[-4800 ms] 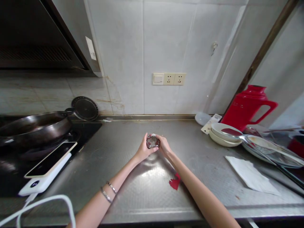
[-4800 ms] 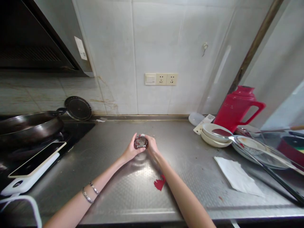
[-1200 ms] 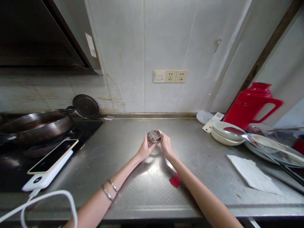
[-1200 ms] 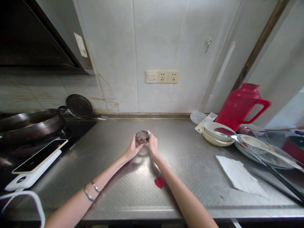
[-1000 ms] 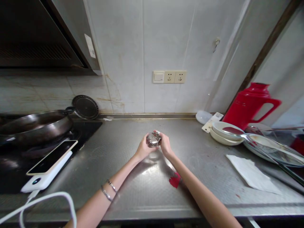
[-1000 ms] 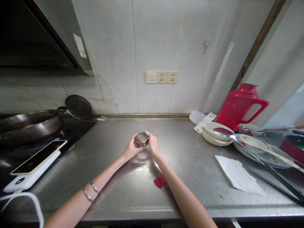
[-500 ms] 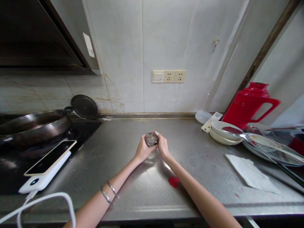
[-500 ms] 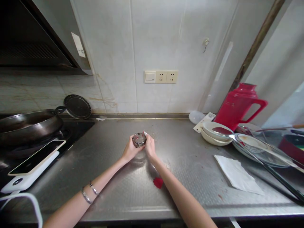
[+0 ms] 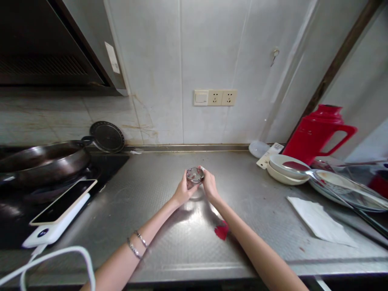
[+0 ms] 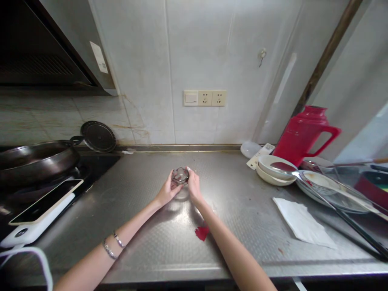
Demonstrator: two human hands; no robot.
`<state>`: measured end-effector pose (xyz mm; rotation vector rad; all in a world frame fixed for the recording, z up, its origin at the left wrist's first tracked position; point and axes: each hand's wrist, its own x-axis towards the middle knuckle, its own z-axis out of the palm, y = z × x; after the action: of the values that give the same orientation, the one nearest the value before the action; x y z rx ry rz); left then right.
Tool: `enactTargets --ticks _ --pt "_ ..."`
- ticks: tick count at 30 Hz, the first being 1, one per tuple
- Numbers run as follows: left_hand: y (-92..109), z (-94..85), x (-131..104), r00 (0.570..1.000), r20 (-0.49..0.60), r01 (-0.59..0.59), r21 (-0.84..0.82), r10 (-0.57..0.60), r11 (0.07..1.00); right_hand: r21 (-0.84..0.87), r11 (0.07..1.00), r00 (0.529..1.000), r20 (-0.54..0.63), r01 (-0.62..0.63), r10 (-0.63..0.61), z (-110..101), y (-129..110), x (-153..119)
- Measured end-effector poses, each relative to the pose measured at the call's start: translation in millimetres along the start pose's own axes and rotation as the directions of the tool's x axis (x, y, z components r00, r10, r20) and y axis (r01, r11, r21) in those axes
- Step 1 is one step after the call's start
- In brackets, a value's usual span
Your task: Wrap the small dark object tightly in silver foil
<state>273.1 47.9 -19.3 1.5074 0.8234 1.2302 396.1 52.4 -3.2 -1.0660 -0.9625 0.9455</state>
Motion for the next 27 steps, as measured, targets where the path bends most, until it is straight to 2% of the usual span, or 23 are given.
enactTargets --ticks 2,5,11,14,17,20,22,27 --pt "3 -0.3 0 0.999 0.035 0.017 -0.006 -0.017 1.0 0.005 1.0 1.0 0.002 -0.028 0.028 -3 0 5" --pt "4 -5.0 2 1.0 0.001 0.0 0.058 0.0 0.998 0.005 0.999 0.998 0.035 -0.047 0.047 -3 0 7" --pt "-4 -10.7 4 0.998 -0.014 -0.054 0.242 0.059 0.969 -0.038 0.999 0.997 0.077 0.008 -0.005 2 -1 0" --pt "-4 -8.4 3 0.991 -0.099 -0.06 0.309 0.095 0.949 -0.058 0.998 0.999 0.053 0.012 -0.009 5 -3 -6" --pt "-3 -8.6 3 0.972 -0.202 -0.036 0.383 0.122 0.923 -0.074 0.996 0.996 0.077 0.052 -0.046 9 -4 -14" --pt "-7 -11.0 5 0.964 -0.238 -0.014 0.402 0.119 0.915 -0.062 0.996 0.995 0.071 0.071 -0.066 12 -2 -17" --pt "-12 -11.4 5 0.972 -0.206 -0.026 0.375 0.11 0.927 -0.061 0.996 0.997 0.044 0.068 -0.066 11 0 -15" --pt "-20 -6.8 4 0.995 -0.027 -0.093 0.184 0.1 0.978 -0.102 0.993 0.998 0.016 0.062 -0.061 -2 0 -2"
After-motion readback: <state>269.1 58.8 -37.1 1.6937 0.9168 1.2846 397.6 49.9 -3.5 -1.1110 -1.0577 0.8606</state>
